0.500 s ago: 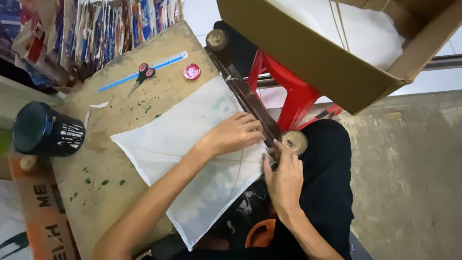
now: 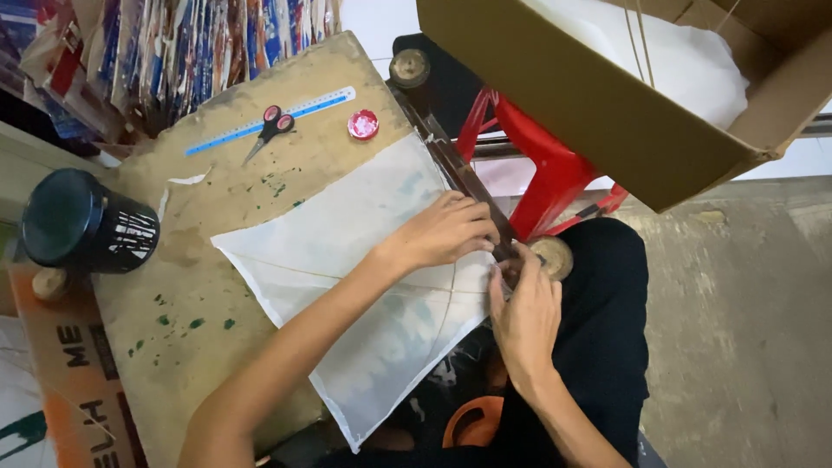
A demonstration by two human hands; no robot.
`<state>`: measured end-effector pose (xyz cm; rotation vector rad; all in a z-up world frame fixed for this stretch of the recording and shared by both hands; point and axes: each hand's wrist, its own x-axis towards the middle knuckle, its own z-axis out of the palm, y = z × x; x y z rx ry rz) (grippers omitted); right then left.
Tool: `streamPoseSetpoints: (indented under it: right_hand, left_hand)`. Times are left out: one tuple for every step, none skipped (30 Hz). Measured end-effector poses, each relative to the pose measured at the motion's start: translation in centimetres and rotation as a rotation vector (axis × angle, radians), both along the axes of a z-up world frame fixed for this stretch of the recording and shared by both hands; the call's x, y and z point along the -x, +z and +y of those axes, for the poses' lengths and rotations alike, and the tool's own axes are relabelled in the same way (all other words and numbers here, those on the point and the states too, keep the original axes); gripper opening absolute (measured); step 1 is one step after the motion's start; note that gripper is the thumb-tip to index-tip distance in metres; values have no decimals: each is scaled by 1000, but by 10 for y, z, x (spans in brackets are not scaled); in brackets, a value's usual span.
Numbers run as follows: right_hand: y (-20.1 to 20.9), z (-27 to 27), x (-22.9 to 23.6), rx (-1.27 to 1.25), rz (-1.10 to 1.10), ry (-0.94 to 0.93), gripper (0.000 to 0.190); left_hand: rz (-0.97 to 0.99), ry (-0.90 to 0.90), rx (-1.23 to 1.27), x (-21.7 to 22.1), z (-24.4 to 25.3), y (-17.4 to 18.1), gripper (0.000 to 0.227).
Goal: Assembling a kite by applying glue to the wooden frame and pressing the paper covering onto it.
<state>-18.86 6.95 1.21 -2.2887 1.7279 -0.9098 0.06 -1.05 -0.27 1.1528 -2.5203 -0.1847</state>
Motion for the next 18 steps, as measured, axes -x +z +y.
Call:
streamPoseSetpoints:
  right_hand:
    - [5,-1,-2,4,0,0,46]
    - [9,0,-2,-57,-25,4,47]
    - [14,0,-2,-117,-50,8,49]
    - [15,0,-3,-117,-47,4,49]
    - [15,0,-3,-145,-49,-1,50]
    - [16,0,-4,-172,-52,-1,51]
    - [18,1,-4,-172,-49,1,51]
    - [20,1,-5,-202,-53,-4,53]
    - [23,2,-6,-232,-57,-9,55]
    - [24,2,-7,-233,-56,-8,55]
    - [24,1,-6,-232,-80,6,55]
    - [25,0,-6,-228,-104,20,54]
    - [23,-1,-6,-225,-104,19,54]
    - [21,-1,-6,-228,-83,16,54]
    - [19,-1,-5,-230,-63,12,53]
    - [19,0,-6,-234,-62,11,53]
    - [20,1,-6,-256,-91,10,54]
    - [21,1,-8,-275,-123,12,54]
  left_hand:
    - [0,0,4,-1,-1,0,24]
    - [-15,-11,17,-1,-1,0,25]
    - [-30,-21,30,-1,-2,0,26]
    - [-26,-25,31,-1,-2,0,26]
    - [-36,-31,42,-1,-1,1,24]
    - [-46,-31,53,-3,-1,2,22]
    - [-44,-29,54,-2,0,1,22]
    - [-42,-29,52,-3,-1,1,21]
    - [-40,-30,50,-3,-1,1,20]
    - [-40,-29,49,-4,-1,0,20]
    - [-22,-33,13,-4,-1,-1,21]
    - [-5,-39,-20,-4,-4,-1,22]
    - [-4,-40,-17,-4,-3,0,22]
    - [-4,-42,-21,-4,-1,1,22]
    - [-4,-45,-25,-4,0,3,22]
    - [-3,-46,-29,-4,0,2,22]
    - [8,-47,-38,-3,1,2,21]
    - [17,-46,-42,-4,0,3,20]
